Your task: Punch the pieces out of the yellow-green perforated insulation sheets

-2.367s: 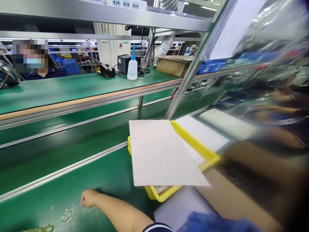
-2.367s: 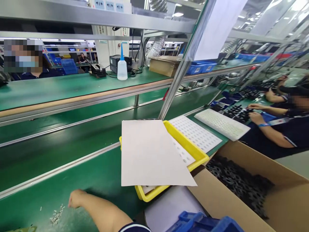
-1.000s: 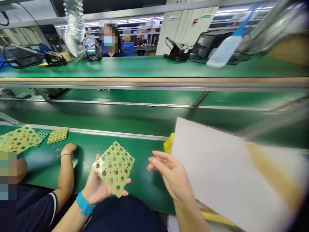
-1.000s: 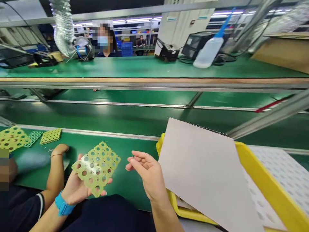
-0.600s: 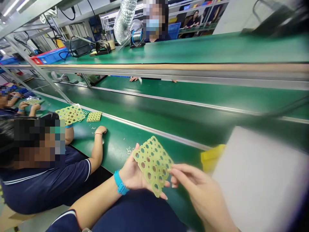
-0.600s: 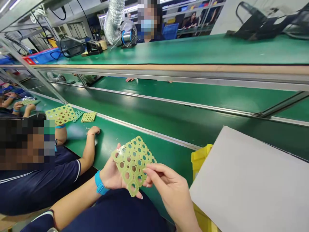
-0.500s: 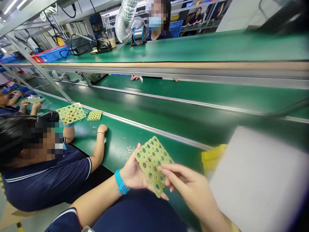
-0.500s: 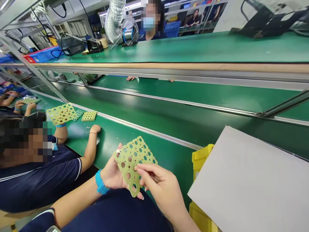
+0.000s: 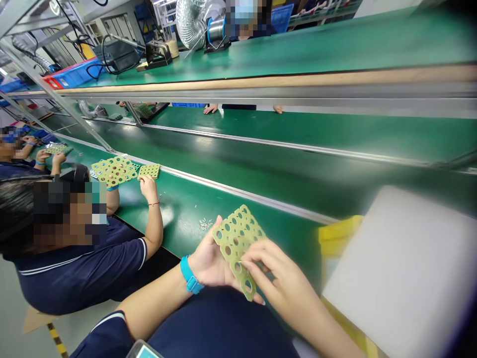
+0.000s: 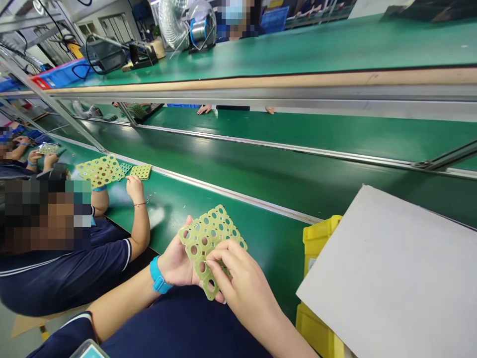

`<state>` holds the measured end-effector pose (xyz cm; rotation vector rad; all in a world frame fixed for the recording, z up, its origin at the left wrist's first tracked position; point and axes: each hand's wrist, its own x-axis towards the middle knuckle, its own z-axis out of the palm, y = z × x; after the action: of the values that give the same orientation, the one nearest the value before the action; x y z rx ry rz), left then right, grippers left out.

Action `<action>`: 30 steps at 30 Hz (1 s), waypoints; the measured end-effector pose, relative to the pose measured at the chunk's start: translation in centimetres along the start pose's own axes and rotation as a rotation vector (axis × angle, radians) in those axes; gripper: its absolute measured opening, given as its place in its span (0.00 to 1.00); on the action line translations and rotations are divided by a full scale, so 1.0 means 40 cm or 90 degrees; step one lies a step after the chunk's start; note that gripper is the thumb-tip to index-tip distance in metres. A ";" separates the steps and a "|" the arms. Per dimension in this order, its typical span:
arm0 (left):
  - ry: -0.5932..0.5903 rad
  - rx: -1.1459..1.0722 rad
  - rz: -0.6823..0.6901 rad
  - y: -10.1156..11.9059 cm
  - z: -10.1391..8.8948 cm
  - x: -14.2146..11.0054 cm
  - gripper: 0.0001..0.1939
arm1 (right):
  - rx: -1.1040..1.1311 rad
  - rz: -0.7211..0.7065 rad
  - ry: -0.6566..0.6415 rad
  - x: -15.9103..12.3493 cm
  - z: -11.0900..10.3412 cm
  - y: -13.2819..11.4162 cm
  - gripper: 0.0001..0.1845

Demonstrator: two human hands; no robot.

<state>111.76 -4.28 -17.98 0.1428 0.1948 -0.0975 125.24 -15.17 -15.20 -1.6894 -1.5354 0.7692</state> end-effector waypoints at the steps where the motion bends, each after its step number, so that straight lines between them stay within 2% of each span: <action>1: 0.001 0.003 -0.001 0.001 0.000 0.000 0.47 | 0.007 0.005 -0.001 0.000 0.001 0.001 0.11; 9: 0.012 0.016 -0.010 0.002 0.003 -0.004 0.49 | 0.009 0.029 -0.003 -0.002 0.007 -0.001 0.11; 14: 0.025 -0.011 -0.006 -0.001 -0.002 -0.006 0.47 | 0.021 0.035 -0.005 -0.001 0.013 -0.006 0.11; 30: 0.039 -0.006 -0.014 0.004 -0.007 -0.007 0.47 | -0.036 -0.022 0.019 0.001 0.015 -0.013 0.12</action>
<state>111.46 -4.06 -18.16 0.1341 0.2575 -0.1134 124.47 -15.05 -15.12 -1.7032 -1.5759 0.6862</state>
